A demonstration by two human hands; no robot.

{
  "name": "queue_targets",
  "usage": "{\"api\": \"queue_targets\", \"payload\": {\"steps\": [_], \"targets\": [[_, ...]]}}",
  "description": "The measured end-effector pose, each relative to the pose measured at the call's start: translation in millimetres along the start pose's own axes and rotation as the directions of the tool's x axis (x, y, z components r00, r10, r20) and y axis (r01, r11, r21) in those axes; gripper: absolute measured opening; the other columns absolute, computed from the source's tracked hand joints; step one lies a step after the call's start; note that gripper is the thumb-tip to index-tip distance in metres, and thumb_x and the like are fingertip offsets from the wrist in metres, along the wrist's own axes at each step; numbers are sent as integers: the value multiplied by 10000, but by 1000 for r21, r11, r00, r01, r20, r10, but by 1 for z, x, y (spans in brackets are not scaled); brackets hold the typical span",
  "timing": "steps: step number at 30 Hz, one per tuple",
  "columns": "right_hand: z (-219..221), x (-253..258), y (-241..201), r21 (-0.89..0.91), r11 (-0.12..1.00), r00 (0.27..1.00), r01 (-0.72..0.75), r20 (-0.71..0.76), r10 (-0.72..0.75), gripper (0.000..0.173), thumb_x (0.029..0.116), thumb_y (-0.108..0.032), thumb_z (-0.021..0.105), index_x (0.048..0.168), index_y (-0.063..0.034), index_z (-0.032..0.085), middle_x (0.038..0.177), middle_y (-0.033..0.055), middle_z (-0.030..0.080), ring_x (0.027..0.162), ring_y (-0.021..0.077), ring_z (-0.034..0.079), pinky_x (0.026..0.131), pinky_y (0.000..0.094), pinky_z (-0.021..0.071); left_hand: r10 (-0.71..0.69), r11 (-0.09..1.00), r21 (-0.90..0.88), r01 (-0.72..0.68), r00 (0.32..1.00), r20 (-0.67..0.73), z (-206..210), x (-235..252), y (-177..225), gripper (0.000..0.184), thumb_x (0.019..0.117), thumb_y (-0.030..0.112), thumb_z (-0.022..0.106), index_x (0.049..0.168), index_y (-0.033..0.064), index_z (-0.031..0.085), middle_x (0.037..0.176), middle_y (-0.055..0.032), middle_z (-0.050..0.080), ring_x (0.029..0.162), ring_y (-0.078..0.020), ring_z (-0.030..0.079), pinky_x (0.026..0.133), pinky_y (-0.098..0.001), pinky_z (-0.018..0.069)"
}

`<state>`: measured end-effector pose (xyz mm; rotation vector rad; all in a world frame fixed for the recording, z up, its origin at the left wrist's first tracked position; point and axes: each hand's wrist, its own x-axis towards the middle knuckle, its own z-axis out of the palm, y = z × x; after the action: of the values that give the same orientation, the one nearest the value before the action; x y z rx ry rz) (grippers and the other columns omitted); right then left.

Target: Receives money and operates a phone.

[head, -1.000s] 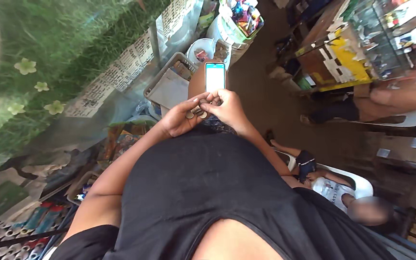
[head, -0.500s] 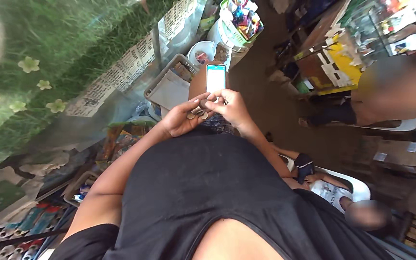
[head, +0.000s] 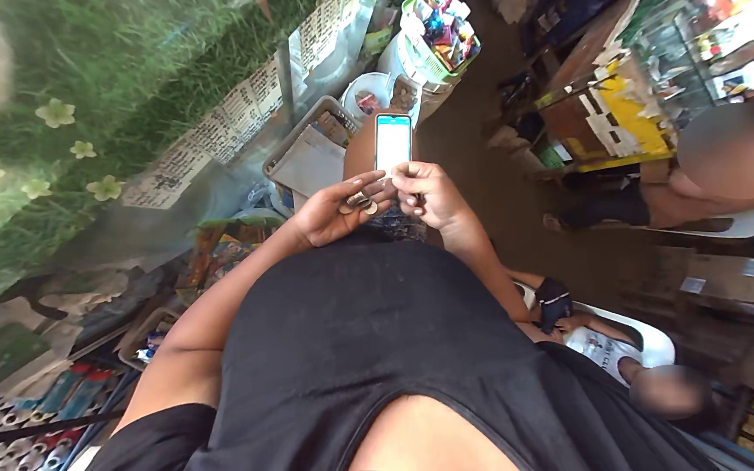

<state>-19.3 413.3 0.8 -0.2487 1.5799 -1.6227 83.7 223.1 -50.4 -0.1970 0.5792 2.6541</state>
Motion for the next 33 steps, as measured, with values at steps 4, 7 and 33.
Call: {"api": "queue_targets", "payload": {"steps": [4,7,33], "targets": [[-23,1,7,435,899,966,-48,249,-69,232,942,-298,483,816,-172,633,811,-2,642,610,88,585,454,218,427,14,998,-61,-15,1000,-23,1,0,3,453,1128,223,254,1513,35,401,1467,-161,557,1313,-258,590,1095,-368,490],[-26,3,9,557,827,947,-80,302,-112,221,904,-328,505,756,-202,611,880,48,691,591,116,612,409,221,408,23,998,-50,-25,999,-42,2,2,2,449,1126,224,257,1511,42,402,1476,-160,549,1327,-261,579,1099,-372,487],[-16,8,20,652,758,933,36,249,-259,187,949,-271,572,895,-140,695,1047,83,694,763,153,671,523,249,515,79,997,-1,-79,996,45,2,2,2,478,1124,232,222,1545,54,361,1536,-168,487,1382,-298,524,1146,-435,442]]}}
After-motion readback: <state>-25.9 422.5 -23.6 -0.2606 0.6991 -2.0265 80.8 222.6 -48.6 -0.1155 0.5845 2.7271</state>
